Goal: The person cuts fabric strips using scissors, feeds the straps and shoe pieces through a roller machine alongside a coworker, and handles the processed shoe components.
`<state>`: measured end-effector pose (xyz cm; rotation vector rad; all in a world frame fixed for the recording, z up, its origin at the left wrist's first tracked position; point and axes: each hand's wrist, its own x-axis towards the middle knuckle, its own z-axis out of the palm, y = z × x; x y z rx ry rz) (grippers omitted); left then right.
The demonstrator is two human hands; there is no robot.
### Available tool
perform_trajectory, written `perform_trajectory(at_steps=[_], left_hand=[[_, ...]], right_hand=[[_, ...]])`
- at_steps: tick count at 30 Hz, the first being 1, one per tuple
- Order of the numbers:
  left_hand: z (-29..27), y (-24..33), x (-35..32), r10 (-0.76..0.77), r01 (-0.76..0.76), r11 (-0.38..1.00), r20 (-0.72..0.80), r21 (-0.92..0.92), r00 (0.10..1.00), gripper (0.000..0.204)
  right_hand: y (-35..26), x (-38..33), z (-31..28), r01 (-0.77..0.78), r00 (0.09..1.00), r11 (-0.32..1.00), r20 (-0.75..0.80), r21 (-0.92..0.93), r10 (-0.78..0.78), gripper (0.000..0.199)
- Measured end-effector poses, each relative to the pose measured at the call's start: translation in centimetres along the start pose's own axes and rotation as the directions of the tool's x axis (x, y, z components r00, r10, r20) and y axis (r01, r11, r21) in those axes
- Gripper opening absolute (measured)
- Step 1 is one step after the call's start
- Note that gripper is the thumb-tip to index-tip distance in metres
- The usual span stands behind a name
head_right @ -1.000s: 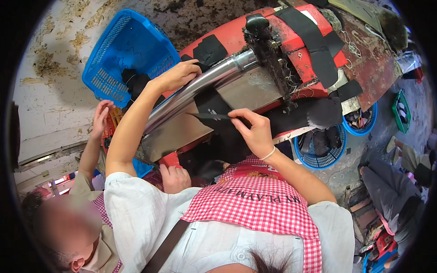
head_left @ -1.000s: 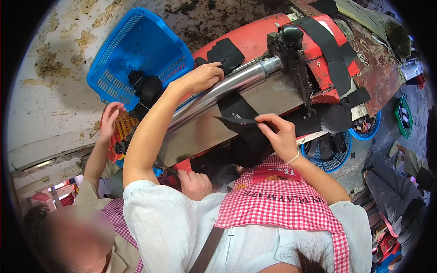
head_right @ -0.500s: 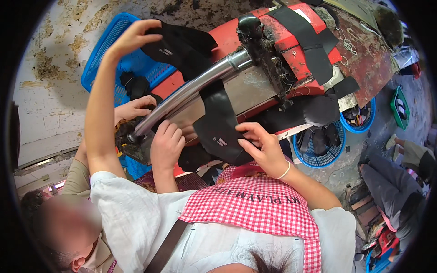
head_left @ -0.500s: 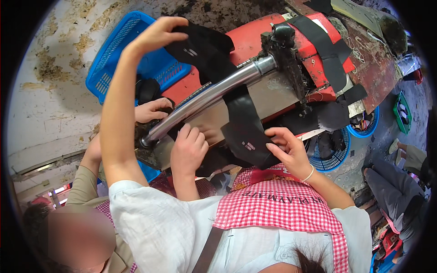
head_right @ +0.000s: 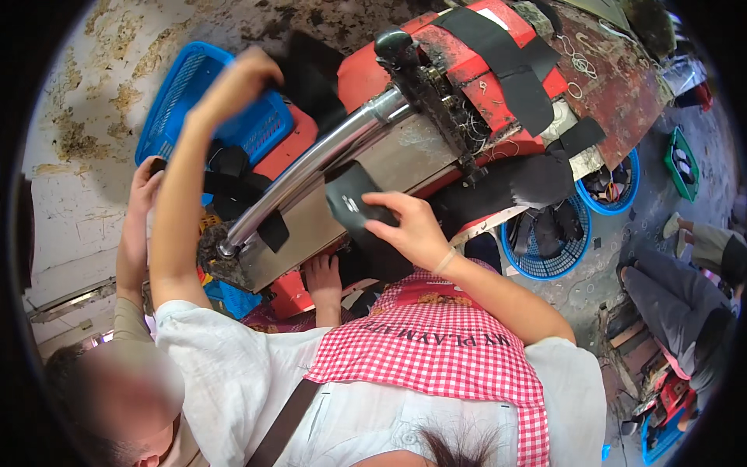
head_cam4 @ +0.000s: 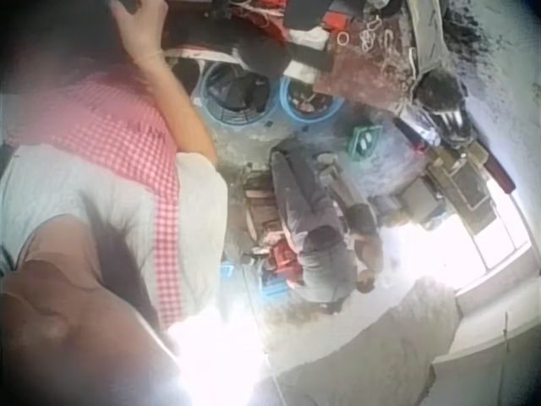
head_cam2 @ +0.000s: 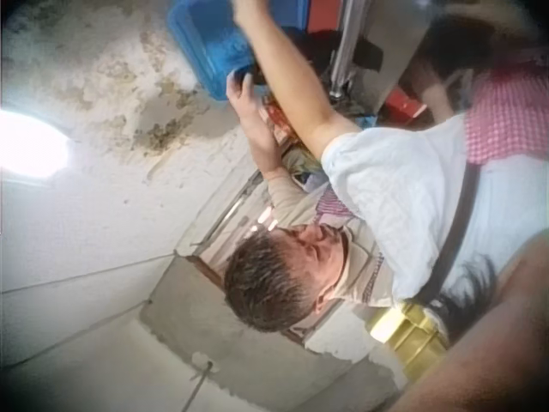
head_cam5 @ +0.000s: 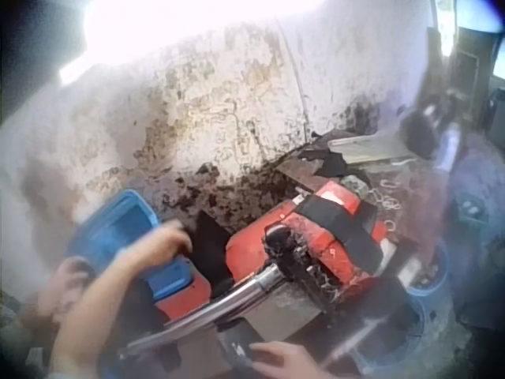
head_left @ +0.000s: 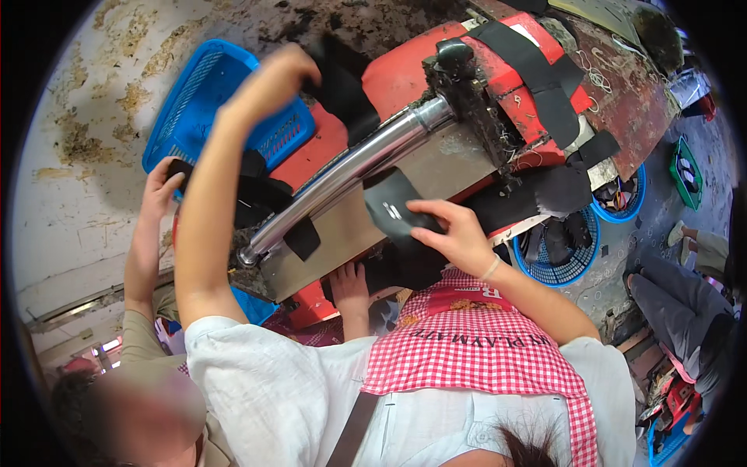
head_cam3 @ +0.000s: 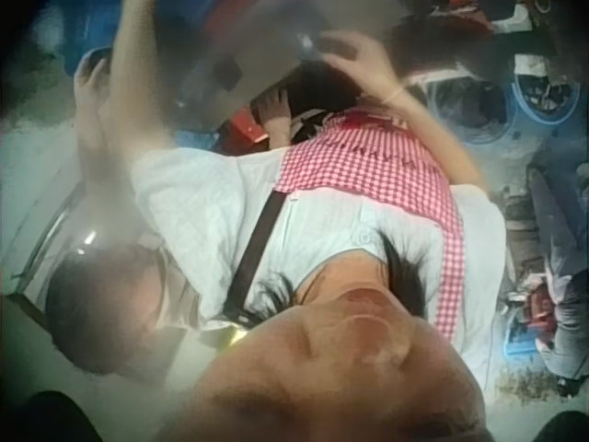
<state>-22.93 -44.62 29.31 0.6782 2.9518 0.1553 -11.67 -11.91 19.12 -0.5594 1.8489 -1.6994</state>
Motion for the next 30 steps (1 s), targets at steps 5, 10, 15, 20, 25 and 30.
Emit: perform_trajectory(at_steps=[5,10,15,20,25,30], left_hand=[[7.8,5.3,-2.1,-0.246,0.401,0.760,0.345,-0.512,0.906,0.038],[5.1,3.0,-1.7,-0.245,0.310,0.862,0.206,-0.401,0.947,0.034],[-2.7,0.4,-1.3,-0.268,0.282,0.897,0.090,-0.341,0.959,0.040],[-8.0,-3.4,-2.1,-0.333,0.328,0.935,-0.014,-0.135,0.943,0.045],[-10.9,-6.6,-3.9,-0.257,0.298,0.922,-0.184,0.248,0.949,0.038],[-8.8,-4.1,-3.9,-0.150,0.283,0.928,-0.453,0.241,0.879,0.029]], right_hand=[[-0.4,-0.3,1.5,0.110,0.991,0.994,-0.074,-0.026,-0.112,0.060],[7.4,-4.7,-4.5,0.183,0.931,0.890,0.363,-0.418,-0.021,0.042],[11.0,-0.3,-8.0,0.398,0.917,0.519,0.345,-0.757,-0.200,0.035],[12.0,1.3,-7.6,0.590,0.801,0.269,0.506,-0.762,-0.320,0.034],[9.9,-0.3,-8.3,0.612,0.789,0.268,0.552,-0.744,-0.269,0.022],[1.2,-2.6,-6.8,0.436,0.885,0.746,0.392,-0.503,-0.253,0.016]])
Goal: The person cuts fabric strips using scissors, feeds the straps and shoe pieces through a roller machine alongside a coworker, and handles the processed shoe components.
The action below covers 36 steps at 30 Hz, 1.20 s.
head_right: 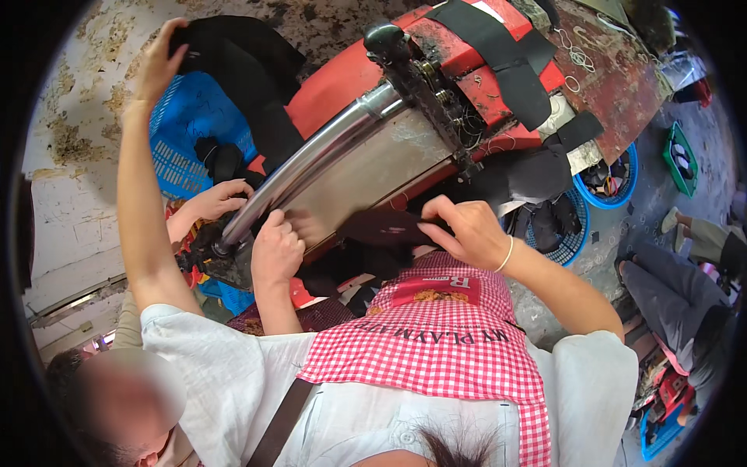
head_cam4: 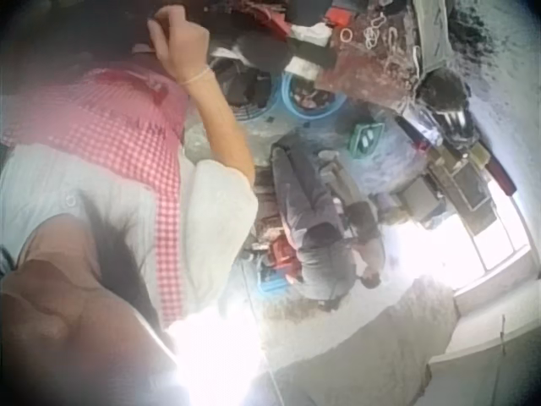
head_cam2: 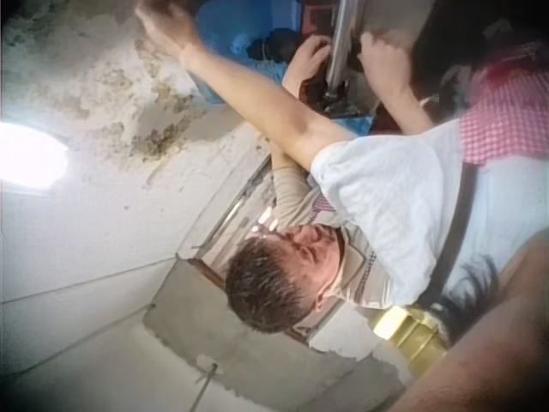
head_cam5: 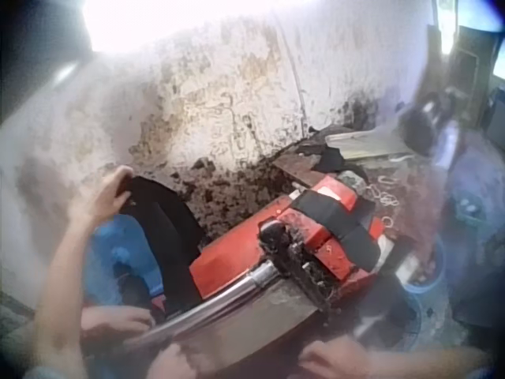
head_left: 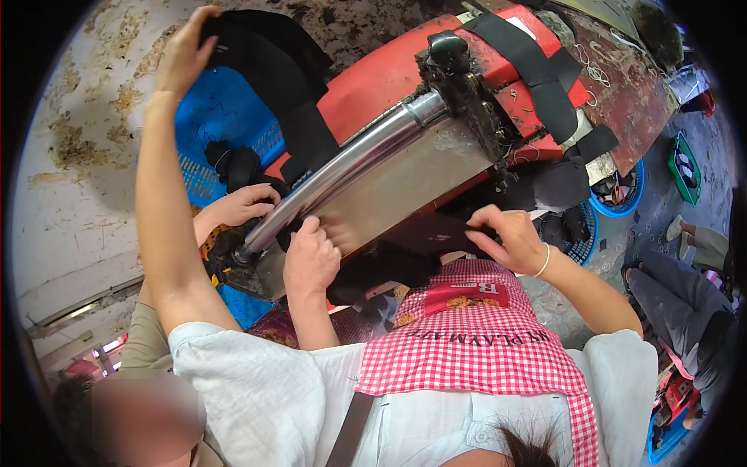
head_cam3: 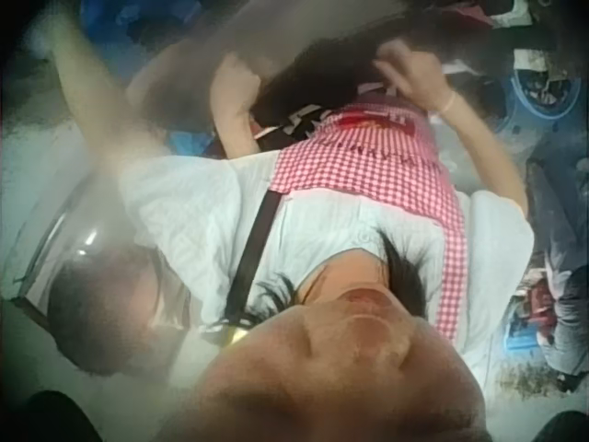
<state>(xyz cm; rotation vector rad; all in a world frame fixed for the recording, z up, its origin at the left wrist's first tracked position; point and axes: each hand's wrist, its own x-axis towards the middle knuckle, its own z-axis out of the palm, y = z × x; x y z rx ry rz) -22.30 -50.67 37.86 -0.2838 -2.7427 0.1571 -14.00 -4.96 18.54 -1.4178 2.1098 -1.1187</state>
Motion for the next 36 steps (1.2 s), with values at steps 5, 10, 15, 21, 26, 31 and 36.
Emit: perform_trajectory(at_steps=[5,10,15,21,26,31,36], left_hand=[[6.9,9.4,-2.4,0.218,-0.036,0.956,0.623,-0.291,0.751,0.031],[12.2,12.7,-8.4,0.308,0.123,0.796,0.571,-0.593,0.761,0.023],[11.0,12.0,-7.1,0.166,0.223,0.836,0.619,-0.501,0.768,0.033],[5.3,7.6,-1.2,0.165,0.090,0.886,0.491,-0.455,0.855,0.030],[1.3,3.7,2.1,0.119,0.000,0.969,0.465,-0.247,0.877,0.034],[-1.2,-0.3,3.1,0.007,-0.013,1.000,0.332,0.017,0.943,0.031],[-0.2,-2.3,2.4,0.082,-0.103,0.981,0.125,0.163,0.989,0.029]], right_hand=[[-1.8,3.6,3.3,-0.317,0.884,0.768,-0.120,0.557,0.452,0.032],[-2.6,7.8,6.4,-0.262,0.868,0.619,-0.099,0.740,0.486,0.038],[-2.1,1.5,6.0,-0.319,0.944,0.695,0.150,0.644,0.295,0.035],[7.9,-2.5,5.4,-0.066,0.995,0.964,0.055,-0.257,0.083,0.035],[9.8,-0.8,5.4,0.102,0.994,0.859,0.077,-0.501,-0.073,0.032],[9.5,-1.7,3.9,0.233,0.970,0.804,0.070,-0.548,-0.233,0.024],[4.1,-1.8,-0.1,0.092,0.996,0.987,-0.008,-0.135,-0.094,0.021]])
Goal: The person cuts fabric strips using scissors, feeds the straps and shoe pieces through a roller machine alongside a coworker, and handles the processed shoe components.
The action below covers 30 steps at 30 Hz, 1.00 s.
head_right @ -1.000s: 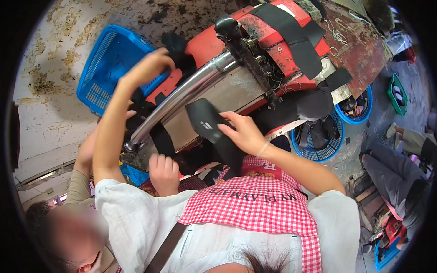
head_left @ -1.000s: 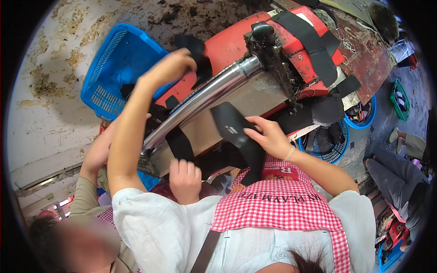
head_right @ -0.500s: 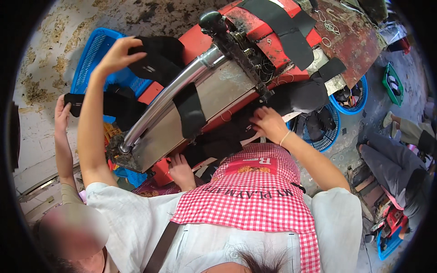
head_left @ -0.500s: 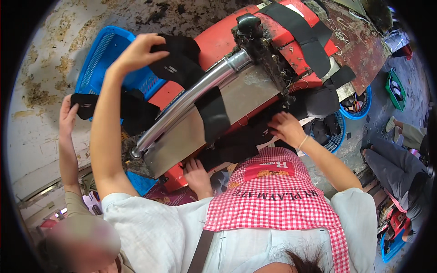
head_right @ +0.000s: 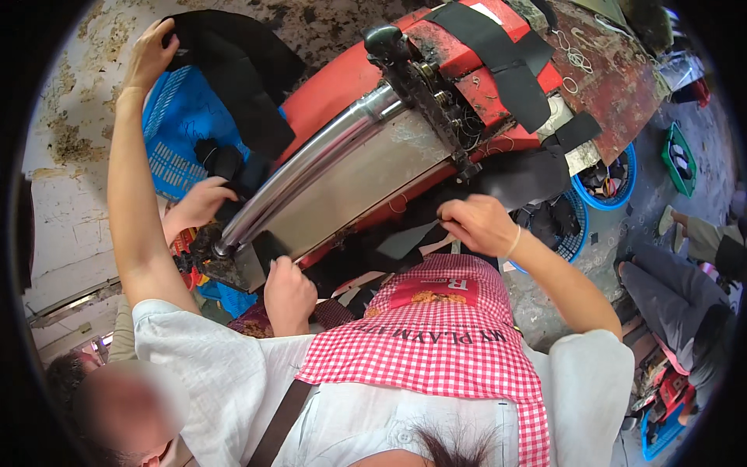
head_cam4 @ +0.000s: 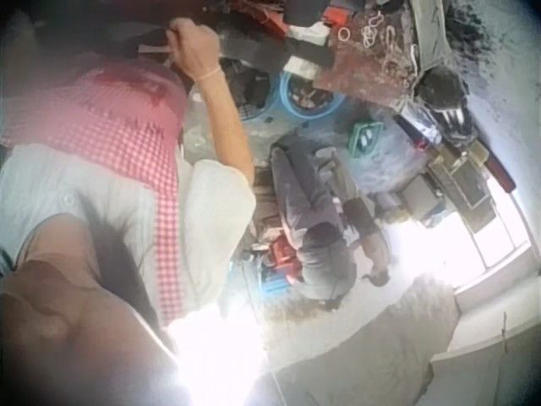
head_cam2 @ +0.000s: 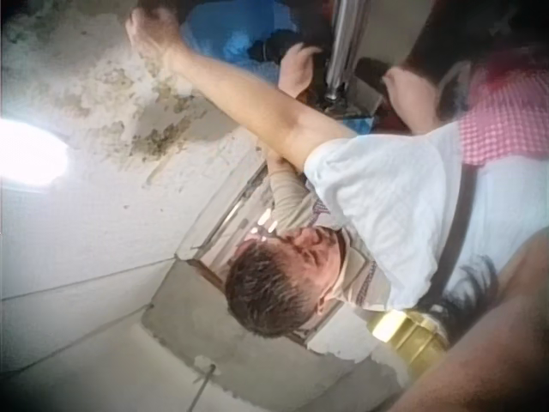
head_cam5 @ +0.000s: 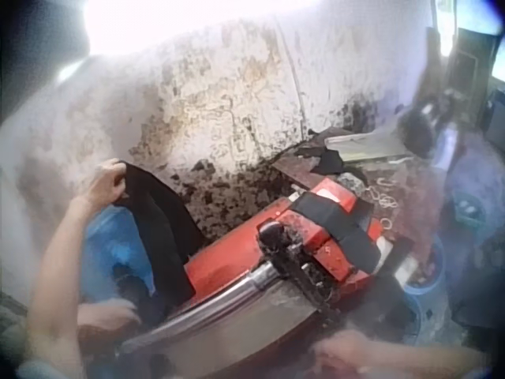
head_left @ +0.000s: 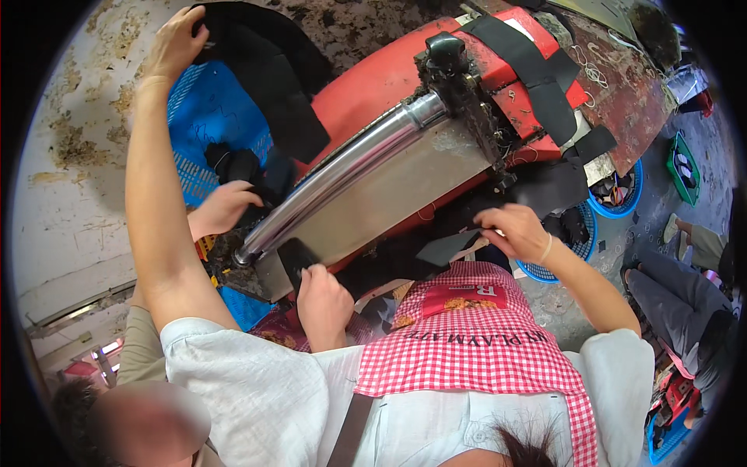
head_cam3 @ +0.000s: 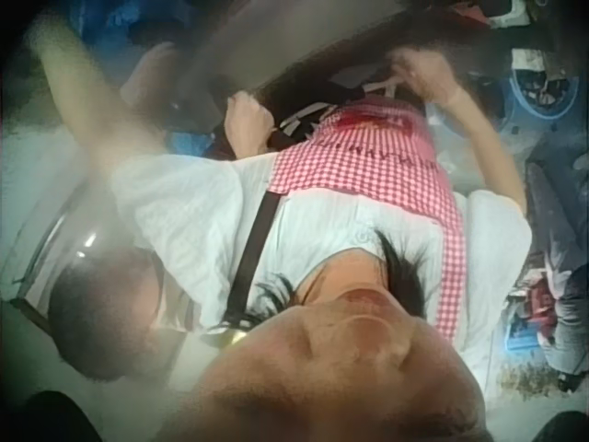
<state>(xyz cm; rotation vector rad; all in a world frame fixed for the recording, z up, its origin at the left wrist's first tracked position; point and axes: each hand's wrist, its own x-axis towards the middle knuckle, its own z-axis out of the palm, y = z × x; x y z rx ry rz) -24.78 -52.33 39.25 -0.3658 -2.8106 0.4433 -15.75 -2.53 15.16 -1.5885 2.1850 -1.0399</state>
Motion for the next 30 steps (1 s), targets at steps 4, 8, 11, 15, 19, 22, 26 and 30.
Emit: perform_trajectory(at_steps=[4,8,11,15,19,22,26,30], left_hand=[[5.2,5.8,-1.3,0.182,-0.196,0.914,-0.072,-0.356,0.981,0.038],[8.9,15.6,-4.0,0.351,-0.002,0.792,0.452,-0.611,0.820,0.022],[10.1,17.9,-6.8,0.337,0.200,0.669,0.533,-0.716,0.776,0.017],[9.2,17.7,-5.9,0.281,0.335,0.632,0.610,-0.699,0.741,0.028],[8.7,14.4,-5.4,0.253,0.135,0.727,0.445,-0.673,0.859,0.030],[5.2,11.3,-2.8,0.194,0.122,0.761,0.403,-0.638,0.894,0.031],[1.6,8.4,-0.1,0.142,0.106,0.866,0.445,-0.488,0.884,0.036],[0.6,3.9,0.8,0.021,0.117,0.924,0.354,-0.365,0.935,0.037]], right_hand=[[-5.9,3.1,-1.1,-0.296,0.902,0.785,-0.112,0.544,0.418,0.025],[-5.4,6.6,3.7,-0.379,0.818,0.576,-0.028,0.724,0.574,0.026],[-6.4,9.9,4.9,-0.311,0.822,0.499,-0.035,0.809,0.569,0.030],[-6.3,8.0,6.0,-0.293,0.869,0.610,-0.061,0.736,0.491,0.037],[-4.0,0.2,5.4,-0.235,0.971,0.857,0.155,0.459,0.183,0.023],[0.2,-1.7,5.9,-0.223,0.975,0.974,-0.005,-0.051,0.223,0.027],[3.7,0.5,6.0,-0.106,0.994,0.946,-0.060,-0.308,0.092,0.032],[5.6,-0.3,6.5,-0.014,0.998,0.897,0.049,-0.442,0.040,0.032]])
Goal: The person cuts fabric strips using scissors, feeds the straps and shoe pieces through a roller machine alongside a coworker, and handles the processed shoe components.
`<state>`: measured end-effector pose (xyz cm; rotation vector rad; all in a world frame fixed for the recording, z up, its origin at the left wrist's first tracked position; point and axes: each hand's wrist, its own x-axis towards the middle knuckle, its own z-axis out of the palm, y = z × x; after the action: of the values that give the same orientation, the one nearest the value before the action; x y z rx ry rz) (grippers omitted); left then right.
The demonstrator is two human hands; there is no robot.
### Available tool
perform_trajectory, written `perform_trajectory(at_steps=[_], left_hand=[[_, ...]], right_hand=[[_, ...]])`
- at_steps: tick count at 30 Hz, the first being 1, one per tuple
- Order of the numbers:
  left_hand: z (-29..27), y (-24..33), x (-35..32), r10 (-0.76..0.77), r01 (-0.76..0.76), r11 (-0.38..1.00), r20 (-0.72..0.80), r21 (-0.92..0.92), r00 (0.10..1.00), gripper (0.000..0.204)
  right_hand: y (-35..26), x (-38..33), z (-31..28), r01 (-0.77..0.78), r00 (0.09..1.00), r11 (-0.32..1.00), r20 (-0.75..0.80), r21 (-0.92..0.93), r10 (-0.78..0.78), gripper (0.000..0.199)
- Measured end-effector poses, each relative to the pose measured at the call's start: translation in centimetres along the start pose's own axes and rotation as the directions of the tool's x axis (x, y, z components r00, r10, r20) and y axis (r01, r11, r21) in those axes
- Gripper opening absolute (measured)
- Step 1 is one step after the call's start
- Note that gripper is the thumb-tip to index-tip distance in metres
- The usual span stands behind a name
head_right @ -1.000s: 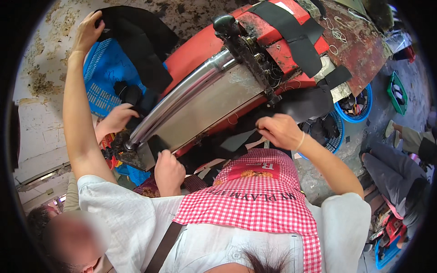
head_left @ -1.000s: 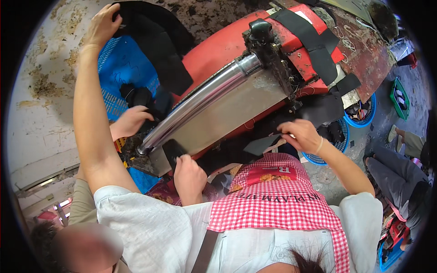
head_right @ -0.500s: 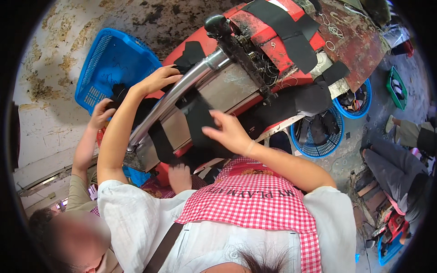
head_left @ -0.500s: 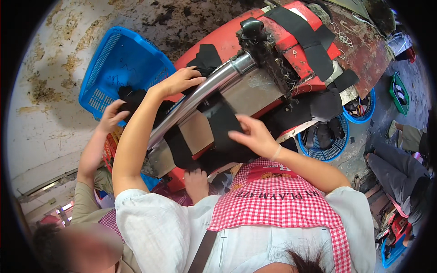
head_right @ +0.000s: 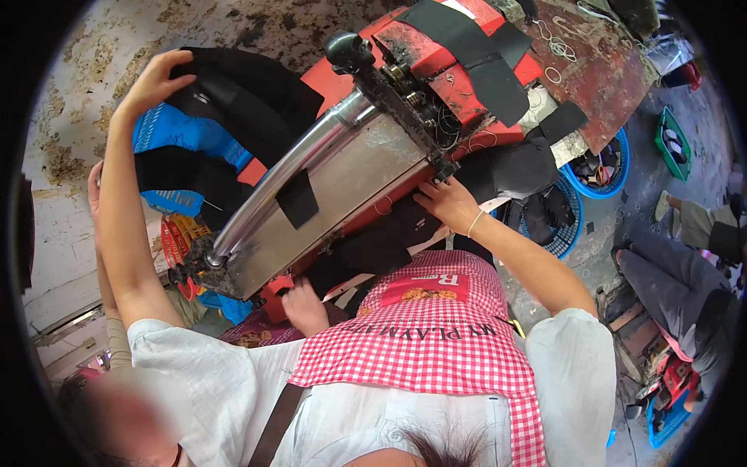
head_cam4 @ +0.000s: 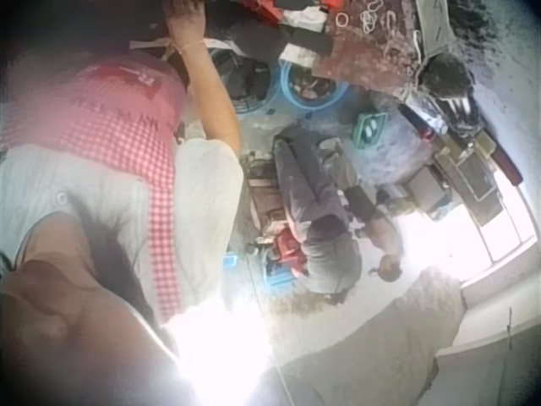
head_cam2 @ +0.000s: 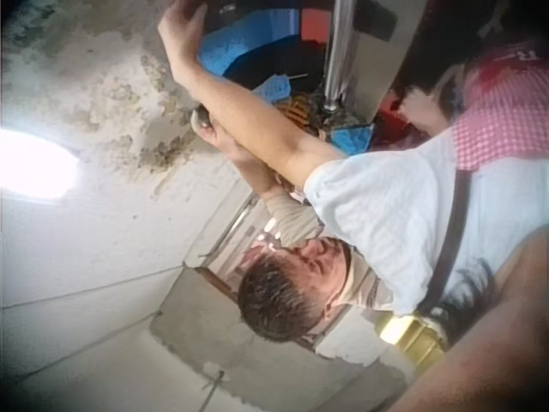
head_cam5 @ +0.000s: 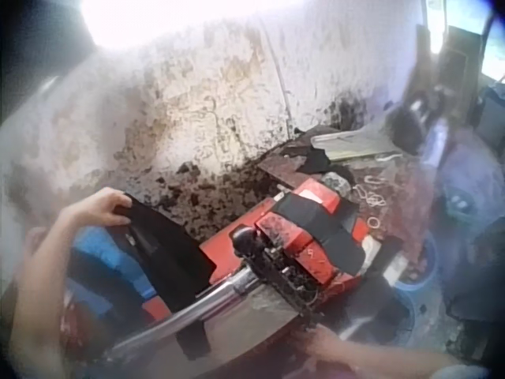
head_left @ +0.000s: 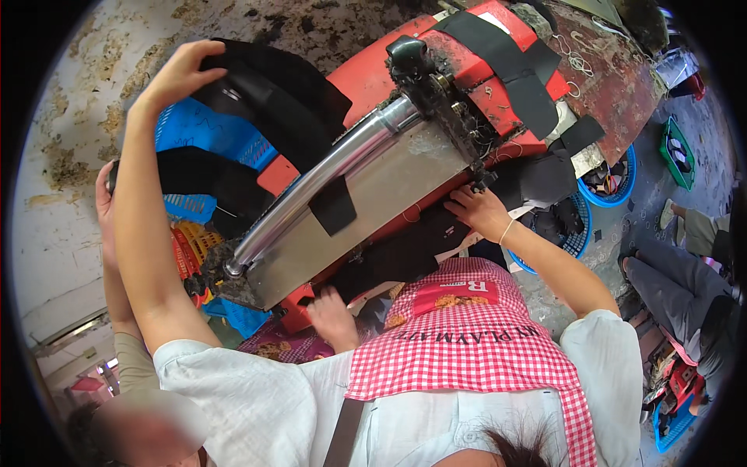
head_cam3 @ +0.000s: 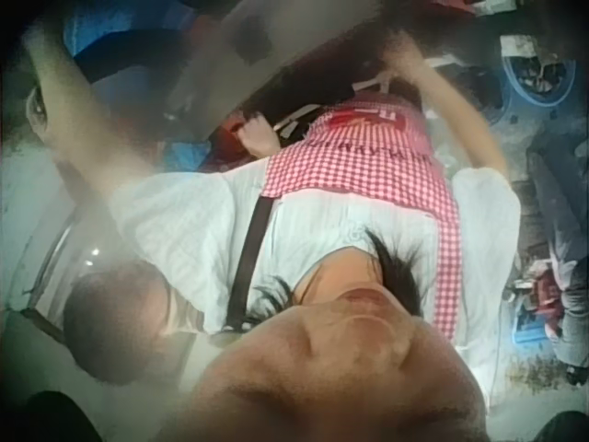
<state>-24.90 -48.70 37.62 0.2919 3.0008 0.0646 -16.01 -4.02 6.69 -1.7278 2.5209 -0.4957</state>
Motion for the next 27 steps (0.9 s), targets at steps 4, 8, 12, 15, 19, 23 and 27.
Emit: perform_trajectory(at_steps=[4,8,12,15,19,23,27], left_hand=[[-3.2,-3.1,-0.8,-0.034,0.047,0.981,-0.075,0.189,0.997,0.036],[-3.3,-4.0,0.0,0.041,0.067,0.902,-0.240,0.426,0.970,0.032],[3.8,-1.4,0.0,0.205,-0.153,0.974,-0.352,0.169,0.913,0.044],[10.6,3.9,-1.5,0.178,-0.178,0.984,0.013,-0.006,0.984,0.038],[14.2,8.2,-3.4,0.183,-0.082,0.960,0.381,-0.267,0.906,0.019],[15.1,8.9,-4.1,0.194,-0.032,0.936,0.438,-0.350,0.878,0.023],[15.3,8.0,-4.2,0.062,0.150,0.868,0.405,-0.473,0.912,0.029]], right_hand=[[-0.5,-0.1,-1.2,0.098,0.995,0.992,-0.017,-0.081,-0.100,0.032],[-0.2,0.3,-3.3,0.147,0.989,0.989,-0.022,0.034,-0.147,0.018],[-3.0,-0.5,-8.8,-0.001,0.993,0.861,-0.099,0.509,0.060,0.019],[-7.4,2.5,-11.3,-0.188,0.880,0.411,-0.033,0.892,0.474,0.023],[-8.6,7.2,-8.6,-0.245,0.879,0.296,0.082,0.923,0.470,0.031],[-9.5,10.3,-8.0,-0.302,0.835,0.242,0.133,0.922,0.534,0.037],[-10.4,7.8,-8.7,-0.236,0.865,0.311,0.053,0.921,0.499,0.053]])
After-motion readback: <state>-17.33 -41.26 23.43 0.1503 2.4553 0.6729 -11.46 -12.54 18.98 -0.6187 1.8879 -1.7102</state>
